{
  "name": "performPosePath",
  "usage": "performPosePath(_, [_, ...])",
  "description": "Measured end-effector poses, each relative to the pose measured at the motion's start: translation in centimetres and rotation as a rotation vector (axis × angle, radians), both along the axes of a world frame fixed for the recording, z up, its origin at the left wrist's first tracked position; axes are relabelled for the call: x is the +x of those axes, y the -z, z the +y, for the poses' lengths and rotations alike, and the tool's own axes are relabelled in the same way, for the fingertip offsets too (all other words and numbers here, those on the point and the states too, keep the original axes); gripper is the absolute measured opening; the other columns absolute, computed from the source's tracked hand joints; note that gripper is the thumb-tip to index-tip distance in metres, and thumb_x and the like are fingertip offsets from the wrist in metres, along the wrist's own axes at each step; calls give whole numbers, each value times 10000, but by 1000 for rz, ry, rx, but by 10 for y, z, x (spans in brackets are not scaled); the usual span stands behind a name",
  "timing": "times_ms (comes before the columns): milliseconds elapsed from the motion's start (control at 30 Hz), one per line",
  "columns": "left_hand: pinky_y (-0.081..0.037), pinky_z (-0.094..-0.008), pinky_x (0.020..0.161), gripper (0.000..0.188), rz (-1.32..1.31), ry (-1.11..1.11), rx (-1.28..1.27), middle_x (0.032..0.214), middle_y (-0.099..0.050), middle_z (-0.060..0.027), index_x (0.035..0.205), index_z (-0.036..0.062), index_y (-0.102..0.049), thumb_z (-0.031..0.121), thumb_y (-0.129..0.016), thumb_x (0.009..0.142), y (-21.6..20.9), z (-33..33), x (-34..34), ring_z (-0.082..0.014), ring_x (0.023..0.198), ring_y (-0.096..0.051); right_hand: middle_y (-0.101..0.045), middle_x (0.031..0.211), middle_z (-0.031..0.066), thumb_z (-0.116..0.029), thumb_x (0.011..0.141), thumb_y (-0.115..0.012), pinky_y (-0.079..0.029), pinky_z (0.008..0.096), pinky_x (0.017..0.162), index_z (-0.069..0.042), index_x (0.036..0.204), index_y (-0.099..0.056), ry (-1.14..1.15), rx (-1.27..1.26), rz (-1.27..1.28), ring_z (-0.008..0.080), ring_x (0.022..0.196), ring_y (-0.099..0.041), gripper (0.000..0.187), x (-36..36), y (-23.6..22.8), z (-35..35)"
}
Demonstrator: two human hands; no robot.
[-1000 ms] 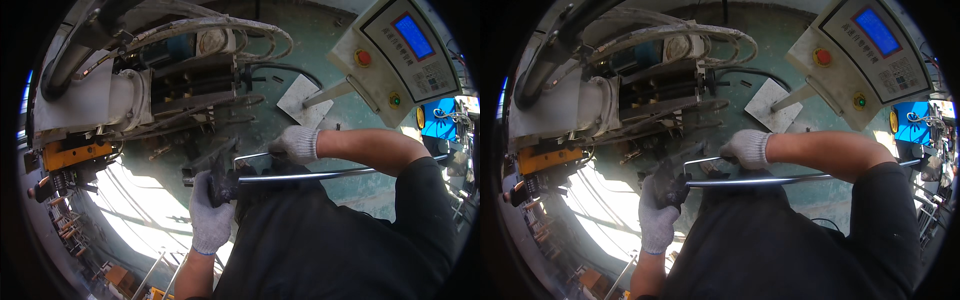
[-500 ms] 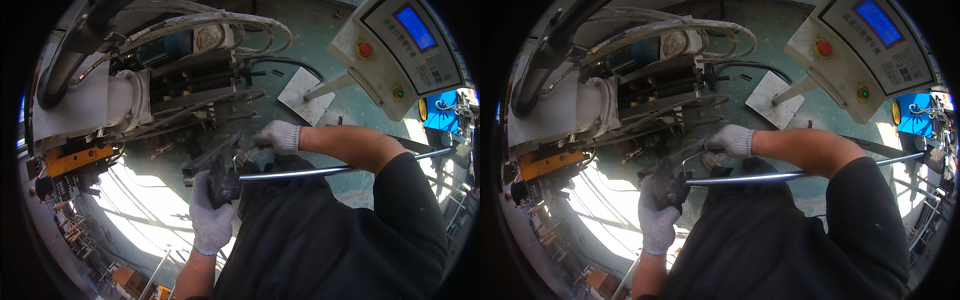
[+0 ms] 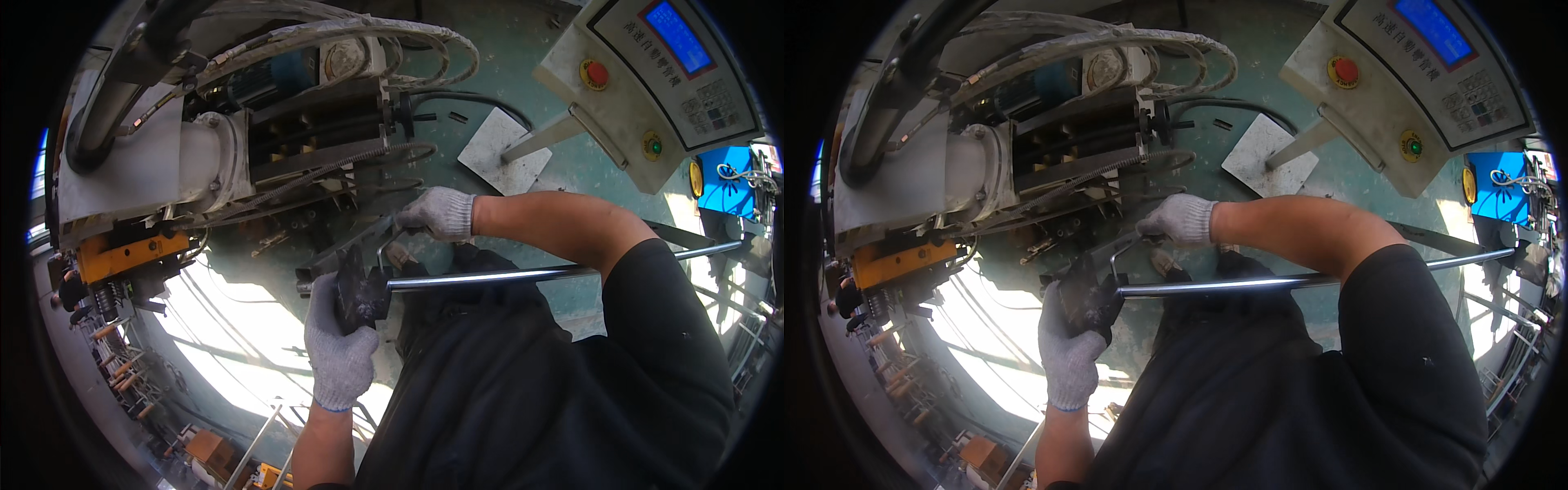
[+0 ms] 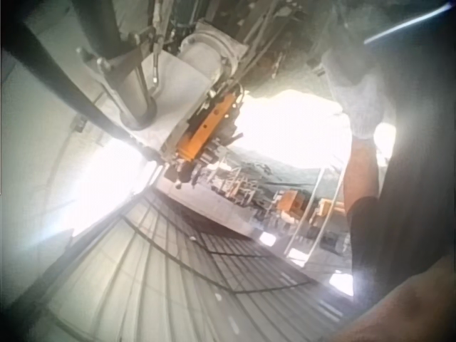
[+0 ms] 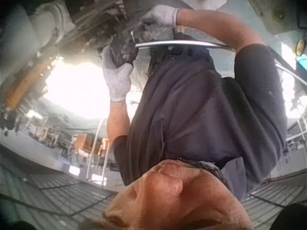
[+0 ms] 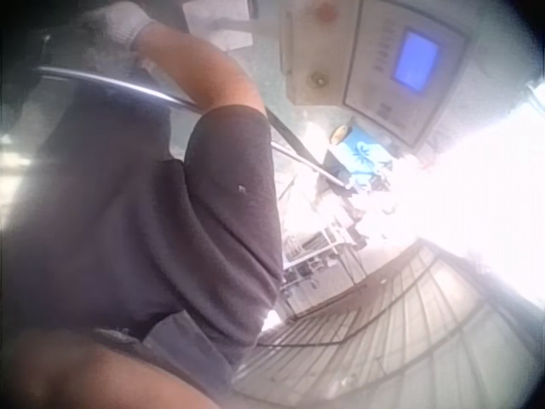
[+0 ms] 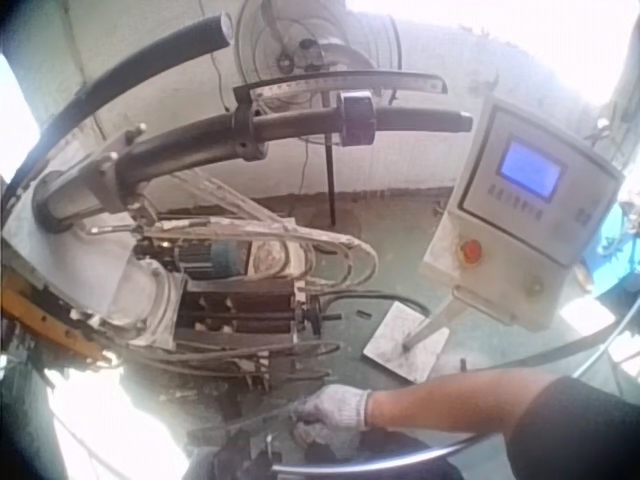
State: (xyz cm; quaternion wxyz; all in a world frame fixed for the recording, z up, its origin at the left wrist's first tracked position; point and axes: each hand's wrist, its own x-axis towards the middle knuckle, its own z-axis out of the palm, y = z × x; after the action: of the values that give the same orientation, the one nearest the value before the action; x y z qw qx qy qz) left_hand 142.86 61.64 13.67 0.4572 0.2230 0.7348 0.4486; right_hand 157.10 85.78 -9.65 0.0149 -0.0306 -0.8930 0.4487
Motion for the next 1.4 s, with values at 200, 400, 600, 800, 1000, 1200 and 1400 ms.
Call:
performPosePath(200, [-541,-293,987,660,15,-59,68,1170,-675,-83,1414,-29,-635,-7,-606,755,1,0,6,-158,1049,-626,-825,1061,200,-48,922,-744,-626,565,867,-77,1203,-758,37,44,93,471,1015,-797,283,1,0,4])
performPosePath(400, [-550,-305,959,648,-5,-68,-12,1139,-676,-93,1392,-43,-643,4,-626,746,0,7,0,-172,1020,-624,-824,1062,202,-24,914,-732,-625,557,872,-78,1205,-755,15,-62,-23,475,1020,-797,297,3,3,-8])
performPosePath(600, [-576,-349,1124,843,64,50,-24,1340,-730,-152,1542,-79,-576,-105,-551,700,-3,4,-1,-254,1250,-738,-821,1053,217,-36,918,-728,-617,570,876,-87,1212,-767,19,-15,6,486,1032,-793,302,4,4,-4])
performPosePath(800, [-566,-327,1093,805,11,-8,-44,1314,-738,-138,1520,-72,-601,-76,-577,716,-4,3,-1,-238,1213,-732,-819,1056,229,-55,929,-730,-612,581,881,-86,1266,-782,-17,26,-98,486,1030,-793,343,6,-10,1])
performPosePath(1000, [-556,-325,1108,798,-8,-32,-4,1322,-738,-142,1500,-81,-616,-80,-578,703,-4,6,2,-239,1208,-732,-813,1029,229,-75,993,-773,-606,579,846,-72,1188,-794,20,4,-219,497,991,-780,196,36,-42,8])
performPosePath(1200, [-554,-337,1147,801,50,-33,-54,1328,-735,-155,1488,-99,-615,-96,-572,689,-7,10,2,-254,1244,-732,-809,995,245,-166,1062,-759,-608,583,837,-66,1178,-805,62,11,-315,510,965,-778,160,43,-78,5])
performPosePath(1400, [-571,-318,1110,783,7,-57,-64,1343,-747,-168,1474,-107,-627,-132,-580,692,-6,10,1,-242,1256,-737,-814,972,241,-285,1084,-751,-615,595,854,-77,1203,-808,113,65,-514,497,949,-788,246,77,-165,2])
